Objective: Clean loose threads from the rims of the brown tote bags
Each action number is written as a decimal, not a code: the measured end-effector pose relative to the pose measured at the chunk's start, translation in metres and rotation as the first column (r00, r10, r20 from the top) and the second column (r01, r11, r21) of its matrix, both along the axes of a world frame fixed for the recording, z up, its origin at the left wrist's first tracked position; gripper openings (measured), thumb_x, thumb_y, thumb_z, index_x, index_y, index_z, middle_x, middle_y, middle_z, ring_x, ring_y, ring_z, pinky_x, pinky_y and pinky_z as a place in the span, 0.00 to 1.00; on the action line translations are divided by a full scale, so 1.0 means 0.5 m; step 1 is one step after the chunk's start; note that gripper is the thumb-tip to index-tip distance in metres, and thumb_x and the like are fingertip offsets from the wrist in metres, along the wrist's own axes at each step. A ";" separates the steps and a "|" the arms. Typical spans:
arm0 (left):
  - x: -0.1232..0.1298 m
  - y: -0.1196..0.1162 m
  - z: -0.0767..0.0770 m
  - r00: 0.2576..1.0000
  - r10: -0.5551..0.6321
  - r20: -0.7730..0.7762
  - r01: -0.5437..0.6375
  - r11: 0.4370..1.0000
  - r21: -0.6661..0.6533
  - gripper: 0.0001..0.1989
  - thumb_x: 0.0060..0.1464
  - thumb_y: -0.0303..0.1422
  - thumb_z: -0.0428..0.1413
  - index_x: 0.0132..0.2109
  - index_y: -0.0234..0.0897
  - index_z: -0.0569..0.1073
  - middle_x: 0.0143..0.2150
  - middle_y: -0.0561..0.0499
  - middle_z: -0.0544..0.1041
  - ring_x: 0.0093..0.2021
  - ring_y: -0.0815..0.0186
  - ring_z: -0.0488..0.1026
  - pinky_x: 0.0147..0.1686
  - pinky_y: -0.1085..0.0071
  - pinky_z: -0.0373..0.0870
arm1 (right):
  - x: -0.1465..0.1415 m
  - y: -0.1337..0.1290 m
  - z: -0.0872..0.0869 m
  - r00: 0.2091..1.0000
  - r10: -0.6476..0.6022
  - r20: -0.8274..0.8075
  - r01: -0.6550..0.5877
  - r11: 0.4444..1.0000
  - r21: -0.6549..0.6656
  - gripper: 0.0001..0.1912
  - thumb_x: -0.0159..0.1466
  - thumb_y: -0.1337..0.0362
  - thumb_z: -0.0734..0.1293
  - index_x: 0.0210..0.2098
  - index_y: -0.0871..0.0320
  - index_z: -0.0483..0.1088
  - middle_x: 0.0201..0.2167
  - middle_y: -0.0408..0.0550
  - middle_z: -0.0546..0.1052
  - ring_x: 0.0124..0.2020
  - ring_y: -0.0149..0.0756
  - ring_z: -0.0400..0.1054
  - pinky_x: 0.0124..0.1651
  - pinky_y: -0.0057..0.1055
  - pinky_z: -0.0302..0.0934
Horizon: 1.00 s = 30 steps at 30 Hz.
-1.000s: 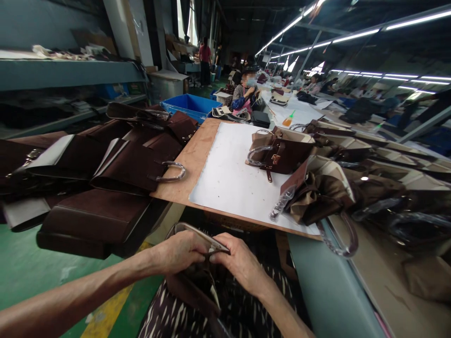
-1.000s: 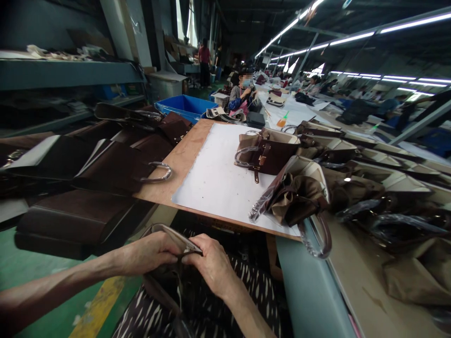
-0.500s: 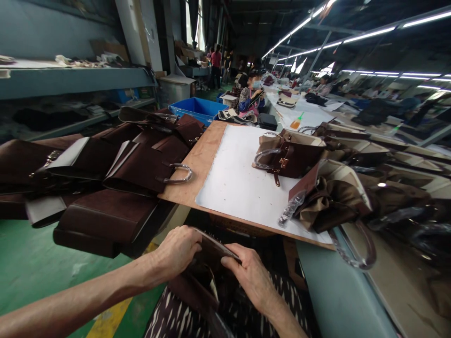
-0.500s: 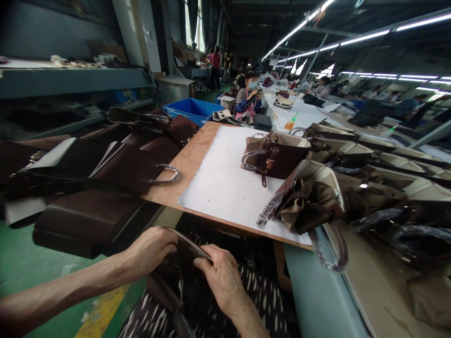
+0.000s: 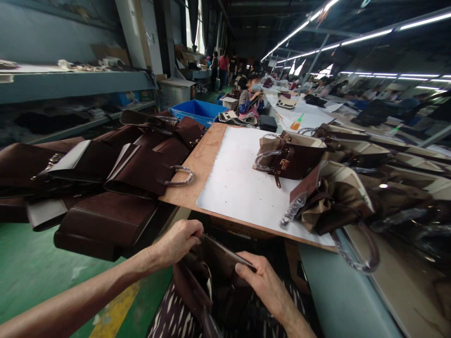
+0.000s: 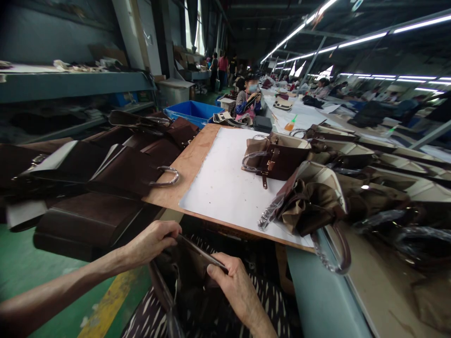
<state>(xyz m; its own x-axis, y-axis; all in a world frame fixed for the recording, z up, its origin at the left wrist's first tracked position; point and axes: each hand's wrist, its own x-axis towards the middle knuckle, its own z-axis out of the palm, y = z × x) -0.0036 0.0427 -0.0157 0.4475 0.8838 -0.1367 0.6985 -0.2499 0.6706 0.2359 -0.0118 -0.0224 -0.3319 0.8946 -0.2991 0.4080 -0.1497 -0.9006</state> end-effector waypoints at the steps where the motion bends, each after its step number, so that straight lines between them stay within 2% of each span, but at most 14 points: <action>1: -0.003 0.005 -0.004 1.000 0.003 0.005 -0.003 1.000 -0.013 0.02 0.43 0.25 0.48 0.27 0.34 0.63 0.26 0.55 0.66 0.28 0.71 0.60 0.29 0.75 0.55 | 0.000 0.001 0.000 1.000 0.004 0.002 -0.004 1.000 0.002 0.18 0.58 0.52 0.60 0.31 0.61 0.71 0.27 0.44 0.71 0.31 0.36 0.62 0.36 0.28 0.55; 7: -0.010 0.026 -0.018 0.998 -0.005 0.069 0.010 0.997 -0.072 0.02 0.44 0.28 0.50 0.28 0.34 0.64 0.26 0.56 0.66 0.29 0.71 0.61 0.30 0.76 0.55 | -0.002 0.003 0.000 1.000 0.024 0.003 -0.024 1.000 0.003 0.17 0.59 0.52 0.60 0.28 0.61 0.69 0.26 0.44 0.70 0.30 0.34 0.61 0.34 0.28 0.53; 14: -0.005 0.038 -0.021 0.994 -0.020 0.109 0.030 0.995 -0.094 0.02 0.43 0.28 0.50 0.28 0.34 0.64 0.25 0.57 0.65 0.29 0.71 0.61 0.29 0.77 0.54 | 0.002 0.003 -0.004 0.999 0.034 0.014 -0.034 0.999 -0.007 0.18 0.60 0.52 0.59 0.28 0.60 0.68 0.24 0.42 0.66 0.28 0.32 0.59 0.32 0.27 0.52; 21: 0.004 0.049 -0.042 0.990 0.070 0.123 -0.053 0.989 -0.137 0.03 0.40 0.28 0.51 0.26 0.34 0.63 0.24 0.57 0.65 0.28 0.71 0.60 0.26 0.77 0.52 | 0.005 0.012 -0.009 0.998 0.004 0.056 -0.003 1.000 -0.017 0.18 0.59 0.51 0.60 0.27 0.61 0.67 0.21 0.39 0.61 0.26 0.28 0.54 0.30 0.25 0.48; 26: 0.007 0.053 -0.053 0.986 0.100 0.136 -0.082 0.988 -0.133 0.05 0.39 0.28 0.52 0.27 0.35 0.63 0.24 0.57 0.64 0.27 0.71 0.59 0.25 0.77 0.52 | 0.006 0.012 -0.011 0.998 -0.056 0.037 0.056 0.998 -0.002 0.17 0.59 0.51 0.61 0.30 0.59 0.70 0.25 0.40 0.68 0.29 0.31 0.60 0.33 0.25 0.53; 30: 0.007 0.054 -0.046 0.972 0.075 0.221 -0.027 0.977 -0.210 0.09 0.39 0.27 0.51 0.33 0.35 0.64 0.26 0.58 0.67 0.28 0.71 0.62 0.28 0.77 0.55 | 0.006 0.012 -0.017 0.991 -0.130 0.041 0.127 0.989 0.074 0.13 0.59 0.55 0.62 0.36 0.56 0.71 0.32 0.42 0.74 0.35 0.35 0.65 0.40 0.27 0.57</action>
